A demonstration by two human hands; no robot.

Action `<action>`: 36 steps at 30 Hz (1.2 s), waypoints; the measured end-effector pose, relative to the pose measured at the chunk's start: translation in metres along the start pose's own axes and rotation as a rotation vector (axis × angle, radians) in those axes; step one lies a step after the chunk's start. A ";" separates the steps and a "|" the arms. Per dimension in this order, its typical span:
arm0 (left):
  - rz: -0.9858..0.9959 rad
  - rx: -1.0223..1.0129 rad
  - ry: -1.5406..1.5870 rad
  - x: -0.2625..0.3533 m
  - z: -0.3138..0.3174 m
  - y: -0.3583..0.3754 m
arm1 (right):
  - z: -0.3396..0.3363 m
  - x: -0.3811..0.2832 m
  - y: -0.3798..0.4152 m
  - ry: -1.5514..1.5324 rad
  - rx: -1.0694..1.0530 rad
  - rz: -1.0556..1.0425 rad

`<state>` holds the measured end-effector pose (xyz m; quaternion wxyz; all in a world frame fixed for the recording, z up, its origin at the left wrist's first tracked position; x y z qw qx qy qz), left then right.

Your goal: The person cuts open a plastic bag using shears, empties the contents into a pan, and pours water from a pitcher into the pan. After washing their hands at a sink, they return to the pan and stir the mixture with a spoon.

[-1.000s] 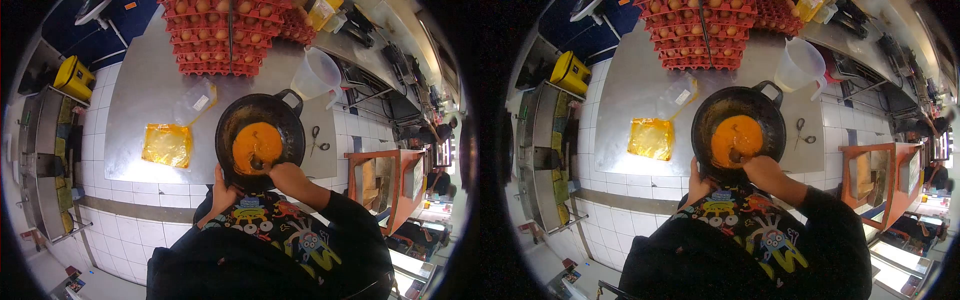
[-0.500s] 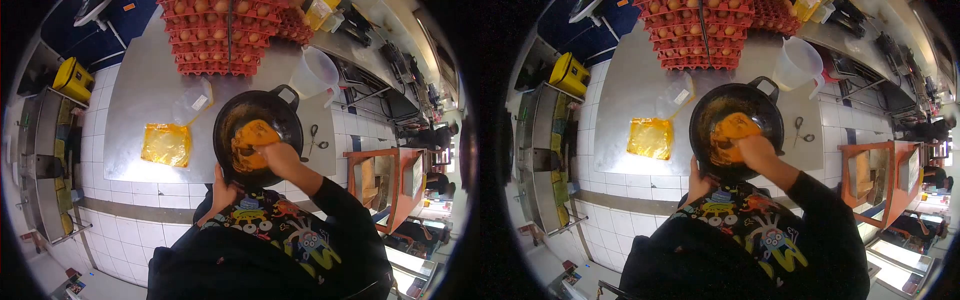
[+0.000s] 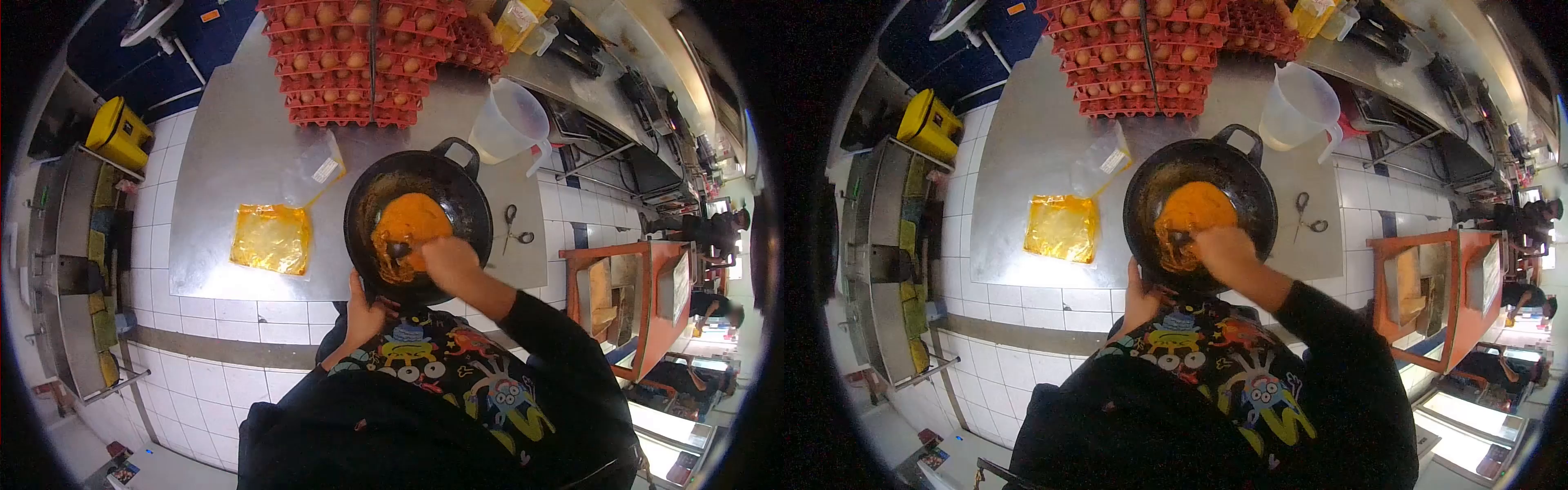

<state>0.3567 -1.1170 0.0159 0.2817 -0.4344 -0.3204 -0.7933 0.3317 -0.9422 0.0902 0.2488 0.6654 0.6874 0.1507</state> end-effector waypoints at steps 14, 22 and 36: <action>-0.053 0.018 -0.184 -0.004 -0.001 0.001 | 0.011 -0.019 0.019 0.042 -0.032 -0.056; -0.024 0.076 -0.046 -0.008 -0.003 0.001 | 0.005 0.005 0.020 -0.090 -0.175 -0.094; -0.015 0.090 0.001 0.003 -0.001 0.004 | 0.007 -0.010 0.045 0.063 -0.151 -0.132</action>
Point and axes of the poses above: each hand's wrist, its own y-axis away from the middle knuckle, its own z-axis out of the palm, x = y × z, the point moved 4 cm from there along -y, towards the middle knuckle, and after that the axes turned 15 degrees about -x, right-handed, at the moved point
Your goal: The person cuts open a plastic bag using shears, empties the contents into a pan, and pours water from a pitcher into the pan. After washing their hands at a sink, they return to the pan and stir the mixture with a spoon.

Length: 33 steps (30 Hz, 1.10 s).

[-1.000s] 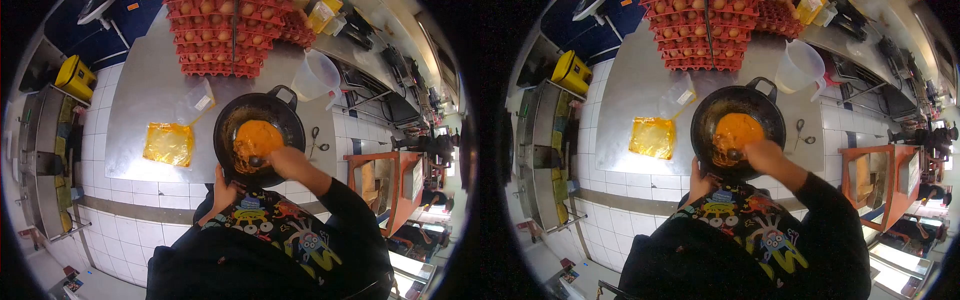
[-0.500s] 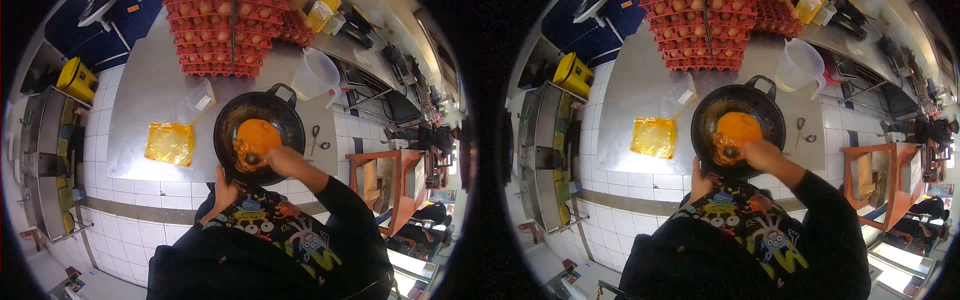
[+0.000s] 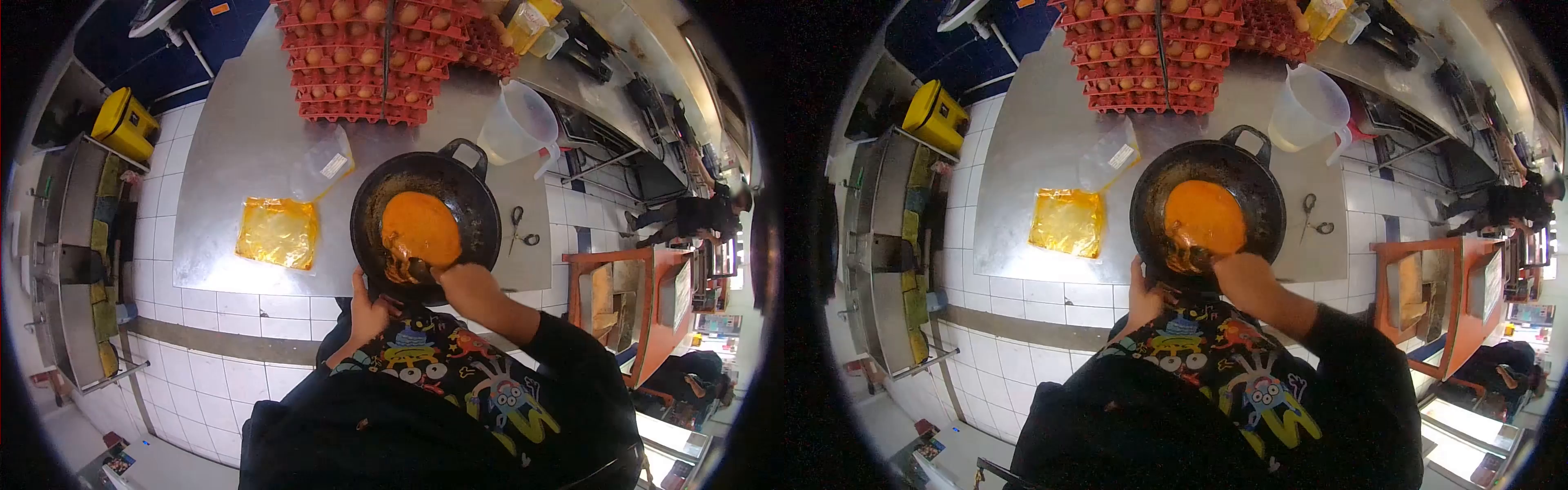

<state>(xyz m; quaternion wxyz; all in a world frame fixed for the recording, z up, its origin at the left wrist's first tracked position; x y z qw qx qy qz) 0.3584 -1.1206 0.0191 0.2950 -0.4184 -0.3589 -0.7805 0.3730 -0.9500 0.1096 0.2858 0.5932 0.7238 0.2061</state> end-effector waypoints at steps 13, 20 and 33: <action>-0.064 -0.037 -0.068 0.015 0.003 -0.002 | -0.008 0.025 -0.054 -0.203 0.262 0.204; -0.060 -0.061 -0.110 0.010 0.000 -0.002 | 0.004 -0.011 -0.045 -0.184 0.082 0.043; 0.009 -0.064 -0.094 0.007 -0.001 -0.006 | -0.018 -0.008 -0.060 0.236 0.289 0.138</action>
Point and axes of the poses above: each hand's wrist, its own y-axis away from the middle knuckle, its own z-axis out of the palm, x = y × z, the point moved 4 cm from there along -y, towards the middle knuckle, and after that the axes turned 15 degrees about -x, right-handed, at the moved point
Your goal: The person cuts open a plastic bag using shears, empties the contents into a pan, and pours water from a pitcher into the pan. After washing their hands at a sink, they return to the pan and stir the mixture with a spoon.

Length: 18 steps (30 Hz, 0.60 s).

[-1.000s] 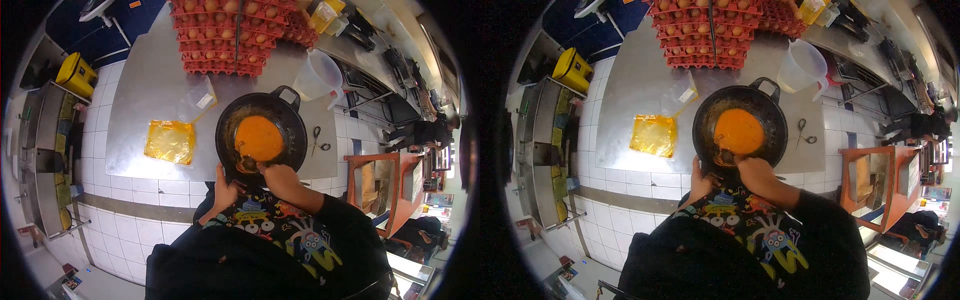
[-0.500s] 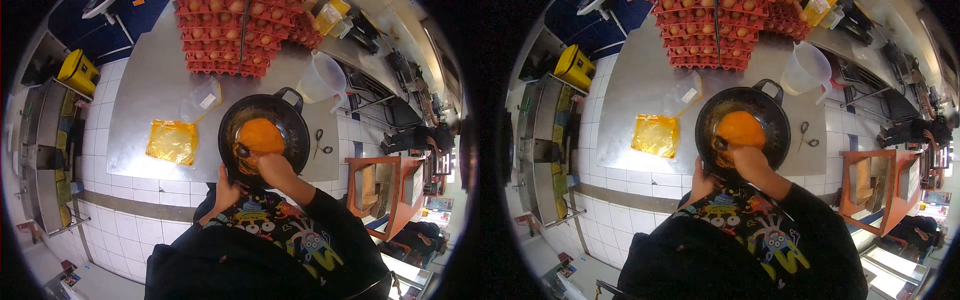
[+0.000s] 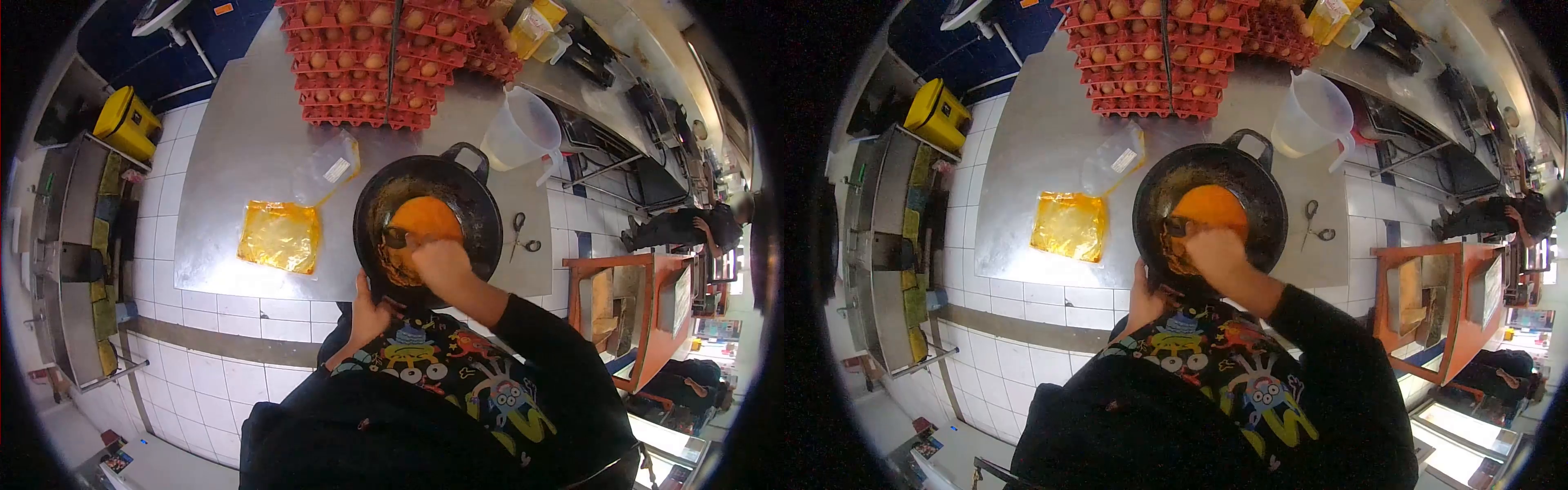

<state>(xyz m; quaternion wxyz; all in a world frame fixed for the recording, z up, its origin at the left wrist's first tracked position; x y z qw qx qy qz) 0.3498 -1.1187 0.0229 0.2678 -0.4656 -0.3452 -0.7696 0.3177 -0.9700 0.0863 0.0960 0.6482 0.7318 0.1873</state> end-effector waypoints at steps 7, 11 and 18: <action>-0.029 0.036 -0.046 -0.003 -0.002 0.002 | 0.009 0.042 0.010 -0.430 -0.194 -0.143; -0.045 0.003 -0.128 0.001 -0.002 0.001 | 0.005 -0.006 0.041 -0.318 -0.289 -0.063; -0.082 -0.023 -0.081 0.011 0.002 0.002 | 0.014 -0.015 0.018 0.080 0.032 0.015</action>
Point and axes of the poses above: each hand's wrist, its own y-axis away from the middle knuckle, its own z-axis out of the palm, x = y × z, the point moved 4 cm from there along -y, towards the middle knuckle, and after that the axes turned 15 degrees about -x, right-handed, at the moved point
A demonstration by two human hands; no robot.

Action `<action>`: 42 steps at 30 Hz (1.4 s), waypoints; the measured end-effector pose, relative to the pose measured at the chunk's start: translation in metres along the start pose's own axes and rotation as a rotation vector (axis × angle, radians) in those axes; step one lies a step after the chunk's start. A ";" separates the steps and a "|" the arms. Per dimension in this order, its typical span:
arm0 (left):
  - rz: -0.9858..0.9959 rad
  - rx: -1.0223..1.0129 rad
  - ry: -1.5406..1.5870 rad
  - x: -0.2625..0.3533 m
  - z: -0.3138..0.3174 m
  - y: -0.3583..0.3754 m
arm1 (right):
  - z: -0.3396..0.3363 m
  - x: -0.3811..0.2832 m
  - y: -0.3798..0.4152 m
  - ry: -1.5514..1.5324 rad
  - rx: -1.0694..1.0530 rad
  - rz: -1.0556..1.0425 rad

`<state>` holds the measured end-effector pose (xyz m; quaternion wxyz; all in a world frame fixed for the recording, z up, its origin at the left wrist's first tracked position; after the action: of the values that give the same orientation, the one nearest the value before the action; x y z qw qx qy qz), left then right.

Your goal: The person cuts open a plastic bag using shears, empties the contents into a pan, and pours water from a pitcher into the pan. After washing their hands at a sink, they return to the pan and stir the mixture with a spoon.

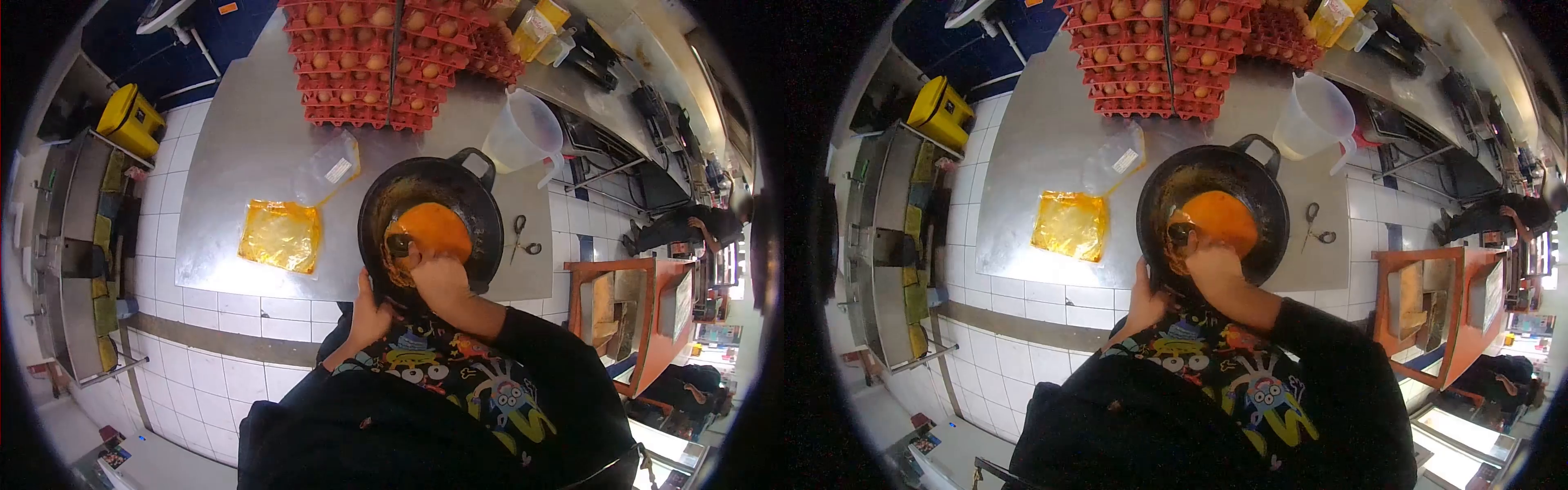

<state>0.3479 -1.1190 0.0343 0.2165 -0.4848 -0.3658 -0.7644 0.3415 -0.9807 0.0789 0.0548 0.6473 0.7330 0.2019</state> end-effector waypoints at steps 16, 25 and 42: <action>0.054 0.014 -0.079 0.001 0.001 -0.001 | -0.017 0.053 -0.022 0.081 0.097 0.032; 0.106 0.087 -0.172 -0.056 -0.013 -0.007 | -0.007 0.098 0.008 -0.154 -0.165 0.108; 0.296 0.247 0.180 -0.033 -0.005 -0.004 | 0.040 0.033 0.004 -0.204 -0.032 -0.241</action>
<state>0.3566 -1.1205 0.0018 0.4161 -0.4326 -0.3608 -0.7139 0.3536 -0.9394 0.0495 0.1628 0.5709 0.7926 0.1387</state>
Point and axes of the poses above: each hand's wrist, its own y-axis away from the middle knuckle, its own z-axis out of the palm, x = y × z, the point moved 4 cm from there along -y, towards the middle knuckle, and after that the axes turned 15 degrees about -x, right-handed, at the moved point
